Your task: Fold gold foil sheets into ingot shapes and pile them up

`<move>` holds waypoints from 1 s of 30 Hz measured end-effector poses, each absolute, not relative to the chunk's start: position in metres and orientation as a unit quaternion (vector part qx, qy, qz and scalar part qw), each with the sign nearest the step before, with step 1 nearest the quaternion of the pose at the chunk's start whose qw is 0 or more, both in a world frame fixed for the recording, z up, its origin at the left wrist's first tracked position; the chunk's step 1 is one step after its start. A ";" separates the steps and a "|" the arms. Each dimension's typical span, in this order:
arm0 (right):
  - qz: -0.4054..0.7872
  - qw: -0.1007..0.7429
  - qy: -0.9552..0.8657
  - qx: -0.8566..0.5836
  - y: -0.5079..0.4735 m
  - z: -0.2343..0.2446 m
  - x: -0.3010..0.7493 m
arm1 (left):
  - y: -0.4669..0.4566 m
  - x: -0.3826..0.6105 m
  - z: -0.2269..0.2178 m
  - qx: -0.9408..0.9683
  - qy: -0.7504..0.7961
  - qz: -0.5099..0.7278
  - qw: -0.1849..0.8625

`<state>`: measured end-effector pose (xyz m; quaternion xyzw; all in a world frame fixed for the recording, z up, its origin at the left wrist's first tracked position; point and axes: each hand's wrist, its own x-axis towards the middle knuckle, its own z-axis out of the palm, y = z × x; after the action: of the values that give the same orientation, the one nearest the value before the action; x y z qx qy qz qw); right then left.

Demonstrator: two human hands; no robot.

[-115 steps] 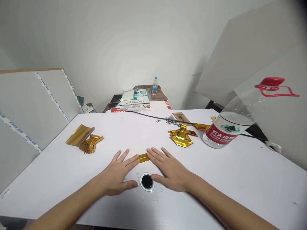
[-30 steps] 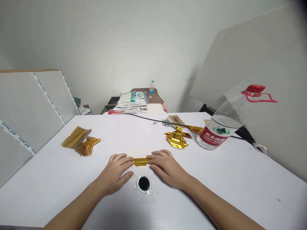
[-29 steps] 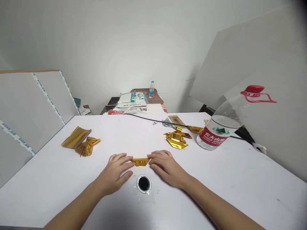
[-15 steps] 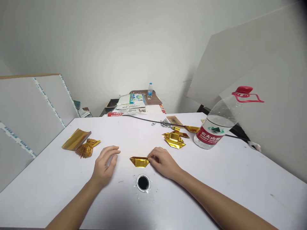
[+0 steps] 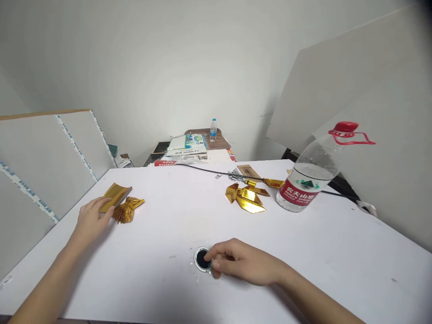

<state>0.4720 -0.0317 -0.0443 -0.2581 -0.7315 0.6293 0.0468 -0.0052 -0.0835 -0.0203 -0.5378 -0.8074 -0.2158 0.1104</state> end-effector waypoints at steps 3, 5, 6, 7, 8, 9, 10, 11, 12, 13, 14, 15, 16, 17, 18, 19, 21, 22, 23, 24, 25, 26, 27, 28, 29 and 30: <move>0.612 0.067 -0.744 -0.259 -0.017 -0.044 0.453 | -0.075 -0.008 -0.015 -0.562 -0.810 -0.159 0.050; 0.612 0.083 -0.729 -0.293 0.001 -0.050 0.442 | -0.071 -0.002 -0.008 -0.592 -0.792 -0.143 0.033; 0.612 0.083 -0.722 -0.311 0.009 -0.053 0.438 | -0.069 0.000 -0.004 -0.593 -0.792 -0.142 0.033; 0.618 0.091 -0.705 -0.335 0.017 -0.056 0.434 | -0.067 0.002 -0.001 -0.587 -0.796 -0.145 0.033; 0.633 0.098 -0.684 -0.351 0.023 -0.059 0.431 | -0.064 0.002 0.003 -0.580 -0.800 -0.148 0.035; 0.650 0.100 -0.667 -0.351 0.027 -0.061 0.428 | -0.061 0.001 0.006 -0.572 -0.806 -0.145 0.038; 0.661 0.102 -0.657 -0.348 0.029 -0.064 0.427 | -0.058 -0.001 0.009 -0.561 -0.815 -0.138 0.040; 0.667 0.107 -0.653 -0.343 0.030 -0.066 0.426 | -0.054 -0.004 0.010 -0.548 -0.826 -0.127 0.042; 0.668 0.115 -0.653 -0.338 0.029 -0.068 0.426 | -0.051 -0.008 0.011 -0.533 -0.838 -0.114 0.036; 0.665 0.129 -0.654 -0.336 0.027 -0.069 0.427 | -0.047 -0.012 0.010 -0.521 -0.846 -0.108 0.028; 0.661 0.146 -0.655 -0.337 0.024 -0.071 0.428 | -0.044 -0.016 0.009 -0.513 -0.852 -0.103 0.018; 0.657 0.164 -0.653 -0.339 0.021 -0.073 0.429 | -0.040 -0.019 0.007 -0.509 -0.855 -0.100 0.007; 0.653 0.182 -0.651 -0.341 0.019 -0.074 0.430 | -0.037 -0.021 0.004 -0.509 -0.856 -0.096 -0.005; 0.649 0.197 -0.651 -0.342 0.016 -0.075 0.430 | -0.033 -0.021 0.002 -0.509 -0.856 -0.092 -0.015; 0.645 0.209 -0.651 -0.341 0.015 -0.076 0.431 | -0.030 -0.021 0.000 -0.508 -0.857 -0.086 -0.022; 0.641 0.217 -0.654 -0.338 0.014 -0.077 0.431 | -0.026 -0.020 -0.002 -0.506 -0.859 -0.079 -0.027; 0.638 0.229 -0.657 -0.330 0.013 -0.078 0.430 | -0.020 -0.017 -0.004 -0.494 -0.867 -0.064 -0.025; 0.637 0.233 -0.658 -0.328 0.013 -0.079 0.430 | -0.017 -0.015 -0.003 -0.485 -0.872 -0.056 -0.021; 0.636 0.237 -0.657 -0.327 0.014 -0.079 0.430 | -0.015 -0.013 -0.003 -0.476 -0.878 -0.051 -0.016; 0.635 0.240 -0.658 -0.326 0.014 -0.080 0.430 | -0.014 -0.010 -0.001 -0.467 -0.883 -0.048 -0.012; 0.632 0.243 -0.659 -0.326 0.014 -0.080 0.430 | -0.013 -0.009 0.000 -0.461 -0.886 -0.046 -0.009; 0.630 0.244 -0.661 -0.327 0.014 -0.081 0.430 | -0.012 -0.007 0.001 -0.456 -0.889 -0.047 -0.007; 0.629 0.244 -0.662 -0.328 0.014 -0.081 0.430 | -0.012 -0.005 0.003 -0.453 -0.890 -0.049 -0.007; 0.628 0.244 -0.662 -0.328 0.014 -0.081 0.430 | -0.012 -0.004 0.004 -0.451 -0.891 -0.049 -0.008; 0.628 0.244 -0.662 -0.328 0.014 -0.081 0.430 | -0.012 -0.004 0.006 -0.450 -0.891 -0.055 -0.010; 0.630 0.243 -0.661 -0.328 0.014 -0.081 0.430 | -0.012 -0.005 0.007 -0.452 -0.889 -0.068 -0.013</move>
<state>0.4301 0.0137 -0.0810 -0.3281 -0.6606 0.6298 0.2434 -0.0049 -0.0121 0.0073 -0.4518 -0.8895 -0.0676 -0.0128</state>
